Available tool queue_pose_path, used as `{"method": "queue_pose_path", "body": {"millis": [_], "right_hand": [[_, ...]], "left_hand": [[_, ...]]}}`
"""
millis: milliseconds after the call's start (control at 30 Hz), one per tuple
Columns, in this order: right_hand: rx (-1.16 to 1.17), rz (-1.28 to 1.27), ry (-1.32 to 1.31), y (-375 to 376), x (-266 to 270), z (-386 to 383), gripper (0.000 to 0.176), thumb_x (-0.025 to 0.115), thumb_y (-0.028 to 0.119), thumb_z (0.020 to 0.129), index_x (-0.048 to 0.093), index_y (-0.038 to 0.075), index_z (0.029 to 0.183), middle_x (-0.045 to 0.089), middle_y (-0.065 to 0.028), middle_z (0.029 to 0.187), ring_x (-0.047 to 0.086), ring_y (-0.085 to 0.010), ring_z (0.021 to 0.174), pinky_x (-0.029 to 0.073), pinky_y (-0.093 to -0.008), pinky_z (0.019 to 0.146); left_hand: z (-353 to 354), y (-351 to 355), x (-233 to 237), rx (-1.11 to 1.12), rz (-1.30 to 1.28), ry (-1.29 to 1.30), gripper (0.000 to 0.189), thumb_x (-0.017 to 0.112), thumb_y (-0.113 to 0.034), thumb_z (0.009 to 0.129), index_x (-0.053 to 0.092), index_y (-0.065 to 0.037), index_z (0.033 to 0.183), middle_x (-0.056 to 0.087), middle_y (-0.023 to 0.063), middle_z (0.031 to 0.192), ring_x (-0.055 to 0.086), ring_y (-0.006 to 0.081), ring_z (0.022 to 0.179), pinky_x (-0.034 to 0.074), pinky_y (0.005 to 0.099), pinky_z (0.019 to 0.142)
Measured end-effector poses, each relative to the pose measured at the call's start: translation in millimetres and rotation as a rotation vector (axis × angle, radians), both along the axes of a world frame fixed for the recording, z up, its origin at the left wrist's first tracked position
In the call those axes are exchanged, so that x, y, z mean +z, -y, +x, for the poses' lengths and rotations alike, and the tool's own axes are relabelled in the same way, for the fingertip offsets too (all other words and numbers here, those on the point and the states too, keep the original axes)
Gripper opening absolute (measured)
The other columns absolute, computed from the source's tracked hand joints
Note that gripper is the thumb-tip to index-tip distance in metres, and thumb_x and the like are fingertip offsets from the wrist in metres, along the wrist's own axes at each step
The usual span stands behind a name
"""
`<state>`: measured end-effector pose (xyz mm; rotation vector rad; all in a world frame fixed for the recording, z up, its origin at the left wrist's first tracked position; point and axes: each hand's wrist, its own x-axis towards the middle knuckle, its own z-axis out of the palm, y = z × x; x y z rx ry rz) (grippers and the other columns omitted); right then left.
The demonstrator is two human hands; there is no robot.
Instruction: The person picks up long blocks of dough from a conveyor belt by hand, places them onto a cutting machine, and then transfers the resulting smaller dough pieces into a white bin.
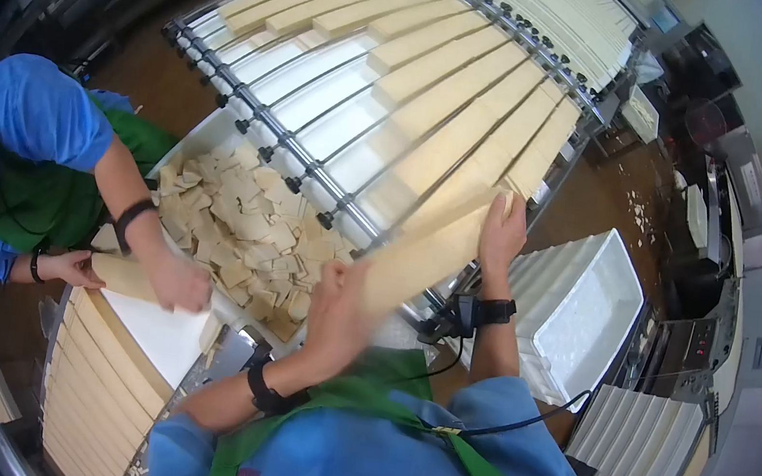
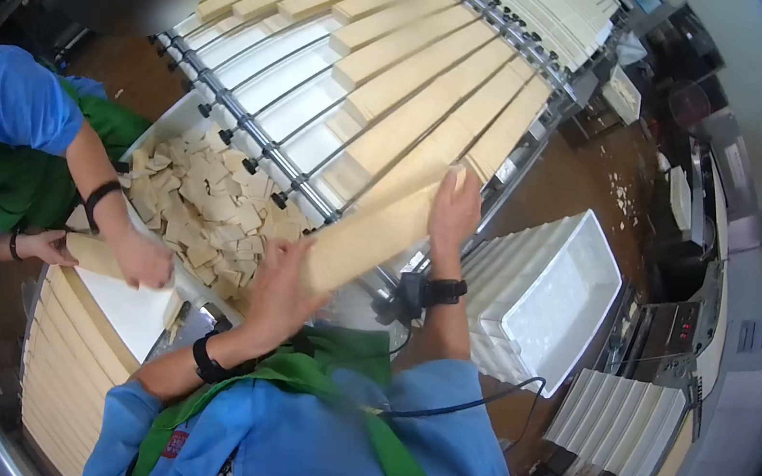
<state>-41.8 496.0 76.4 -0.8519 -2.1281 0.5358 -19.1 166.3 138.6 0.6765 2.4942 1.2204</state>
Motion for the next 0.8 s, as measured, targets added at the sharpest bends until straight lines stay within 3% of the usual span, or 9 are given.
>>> {"method": "queue_pose_path", "body": {"millis": [100,200,267,400,600,667,700,767,800], "right_hand": [[-0.041,-0.112,0.116,-30,-21,16,0.046,0.060,0.043,0.104,0.068,0.002,0.124,0.072,-0.0262,0.117,0.067,-0.0456,0.112,0.052,-0.0514,0.095],[0.093,-0.143,0.310,-48,-33,16,0.049,0.058,0.045,0.104,0.070,0.000,0.119,0.073,-0.0272,0.112,0.068,-0.0447,0.111,0.051,-0.0546,0.093],[0.159,-0.021,0.696,-49,-23,6,0.057,0.055,0.052,0.104,0.072,-0.002,0.112,0.075,-0.0273,0.107,0.070,-0.0420,0.108,0.046,-0.0565,0.099],[0.139,0.093,0.758,-60,-23,3,0.063,0.053,0.057,0.103,0.074,-0.002,0.108,0.076,-0.0262,0.105,0.069,-0.0388,0.111,0.038,-0.0593,0.104],[0.114,0.208,0.749,-61,-33,7,0.066,0.054,0.060,0.102,0.074,-0.002,0.113,0.077,-0.0210,0.111,0.050,-0.0378,0.139,0.030,-0.0668,0.112],[0.110,0.306,0.654,-61,-37,10,0.069,0.052,0.060,0.103,0.073,-0.003,0.117,0.075,-0.0200,0.119,0.042,-0.0372,0.147,0.020,-0.0695,0.119],[0.114,0.307,0.655,-60,-31,10,0.069,0.052,0.060,0.103,0.073,-0.003,0.117,0.075,-0.0200,0.119,0.042,-0.0372,0.147,0.020,-0.0695,0.119],[0.135,0.299,0.737,-60,-19,12,0.067,0.050,0.060,0.104,0.073,-0.002,0.117,0.074,-0.0198,0.124,0.036,-0.0368,0.154,0.008,-0.0713,0.124],[0.138,0.300,0.736,-65,-24,11,0.067,0.050,0.060,0.104,0.073,-0.002,0.117,0.074,-0.0198,0.124,0.036,-0.0368,0.154,0.008,-0.0713,0.124]], "left_hand": [[20,-20,-3,-0.181,0.105,0.199,0.085,0.083,-0.013,0.082,0.042,-0.009,0.156,0.045,0.0236,0.124,0.053,0.0418,0.115,0.047,0.0461,0.104],[27,-34,-11,-0.296,0.107,0.230,0.081,0.080,-0.022,0.089,0.039,-0.007,0.158,0.046,0.0240,0.124,0.049,0.0376,0.118,0.046,0.0421,0.106],[25,-42,-7,-0.326,0.083,0.255,0.081,0.079,-0.025,0.090,0.039,-0.006,0.158,0.046,0.0235,0.124,0.048,0.0359,0.119,0.046,0.0408,0.106],[10,-51,0,-0.377,0.036,0.350,0.082,0.079,-0.031,0.093,0.038,-0.003,0.159,0.047,0.0222,0.123,0.049,0.0320,0.117,0.047,0.0367,0.102],[11,-50,0,-0.344,0.039,0.360,0.081,0.078,-0.031,0.094,0.038,-0.001,0.158,0.047,0.0213,0.122,0.056,0.0261,0.100,0.053,0.0326,0.088],[12,-51,-1,-0.331,0.041,0.370,0.081,0.078,-0.031,0.094,0.038,-0.001,0.158,0.047,0.0211,0.122,0.058,0.0246,0.094,0.053,0.0321,0.085],[12,-51,-5,-0.331,0.052,0.351,0.081,0.078,-0.031,0.094,0.038,-0.001,0.158,0.047,0.0209,0.122,0.058,0.0238,0.089,0.054,0.0321,0.085],[14,-52,-11,-0.330,0.062,0.332,0.081,0.078,-0.031,0.095,0.038,-0.001,0.158,0.047,0.0207,0.122,0.058,0.0230,0.085,0.054,0.0320,0.084],[14,-53,-13,-0.323,0.058,0.313,0.081,0.078,-0.031,0.095,0.038,-0.001,0.158,0.047,0.0206,0.122,0.058,0.0229,0.085,0.054,0.0321,0.084]]}}
